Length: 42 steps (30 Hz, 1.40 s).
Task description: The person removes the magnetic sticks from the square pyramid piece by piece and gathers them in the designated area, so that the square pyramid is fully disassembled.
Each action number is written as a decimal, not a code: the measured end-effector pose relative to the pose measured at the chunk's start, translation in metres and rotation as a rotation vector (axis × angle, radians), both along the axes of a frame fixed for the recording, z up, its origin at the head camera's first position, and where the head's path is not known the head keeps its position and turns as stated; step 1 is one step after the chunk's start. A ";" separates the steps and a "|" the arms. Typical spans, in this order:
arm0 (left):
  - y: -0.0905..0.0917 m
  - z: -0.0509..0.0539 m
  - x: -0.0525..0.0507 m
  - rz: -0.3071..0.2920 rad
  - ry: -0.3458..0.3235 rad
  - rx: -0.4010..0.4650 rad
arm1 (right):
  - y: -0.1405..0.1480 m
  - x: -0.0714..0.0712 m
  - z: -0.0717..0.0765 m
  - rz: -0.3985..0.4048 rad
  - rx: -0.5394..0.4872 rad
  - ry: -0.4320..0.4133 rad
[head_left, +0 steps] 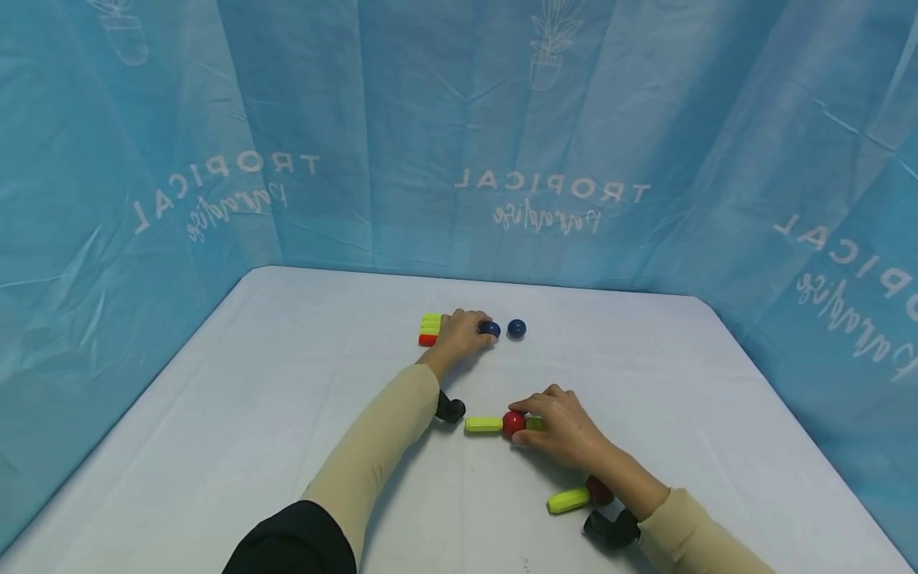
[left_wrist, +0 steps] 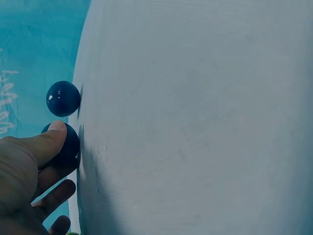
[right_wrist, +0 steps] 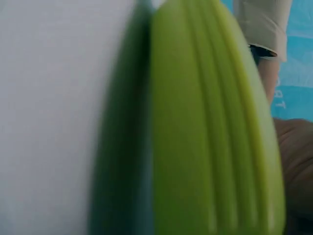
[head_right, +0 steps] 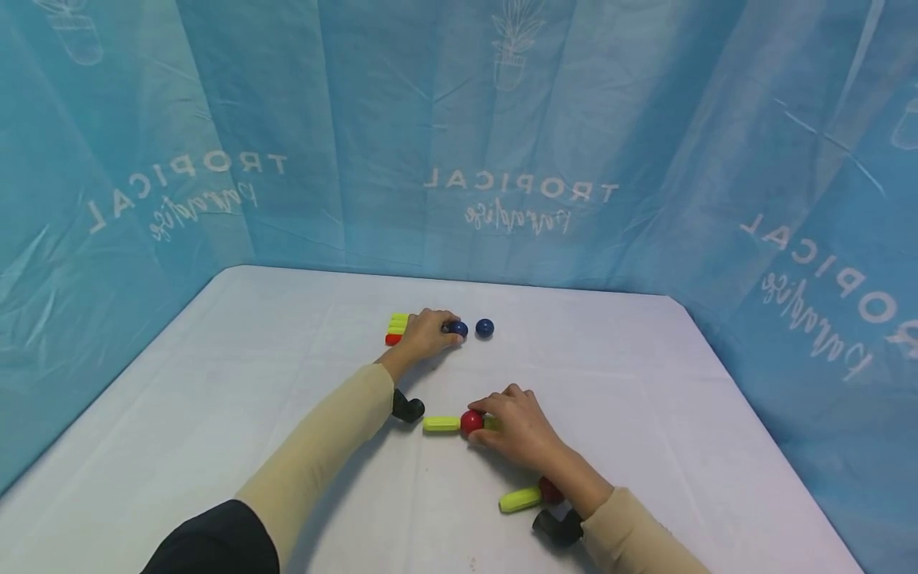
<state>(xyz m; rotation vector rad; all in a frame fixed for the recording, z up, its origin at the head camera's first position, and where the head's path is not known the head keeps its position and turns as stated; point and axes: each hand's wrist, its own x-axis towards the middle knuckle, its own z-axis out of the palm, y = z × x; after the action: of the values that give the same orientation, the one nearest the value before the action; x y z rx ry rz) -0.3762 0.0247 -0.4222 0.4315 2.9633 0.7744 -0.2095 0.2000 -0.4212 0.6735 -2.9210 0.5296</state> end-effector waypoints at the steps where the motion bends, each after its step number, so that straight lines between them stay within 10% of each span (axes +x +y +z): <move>1: 0.000 0.000 0.000 -0.001 -0.001 0.000 | 0.000 0.000 -0.001 0.000 0.000 0.005; 10: -0.007 0.007 0.007 0.011 0.081 0.039 | -0.001 0.002 -0.006 -0.002 -0.009 0.052; 18: -0.039 0.025 0.057 -0.068 0.174 0.248 | 0.001 0.002 -0.005 -0.018 -0.026 0.066; 29: -0.060 -0.004 0.134 -0.237 -0.064 0.273 | 0.005 0.000 -0.006 -0.025 -0.033 0.075; 42: -0.048 -0.024 0.149 -0.224 0.107 0.256 | 0.001 0.002 -0.009 -0.004 -0.020 0.088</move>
<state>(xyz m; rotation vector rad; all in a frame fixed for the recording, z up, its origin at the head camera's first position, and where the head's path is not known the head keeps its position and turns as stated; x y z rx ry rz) -0.2272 -0.0233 -0.4459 0.8264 2.8476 1.1375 -0.2075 0.2009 -0.4303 0.6704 -2.8305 0.5146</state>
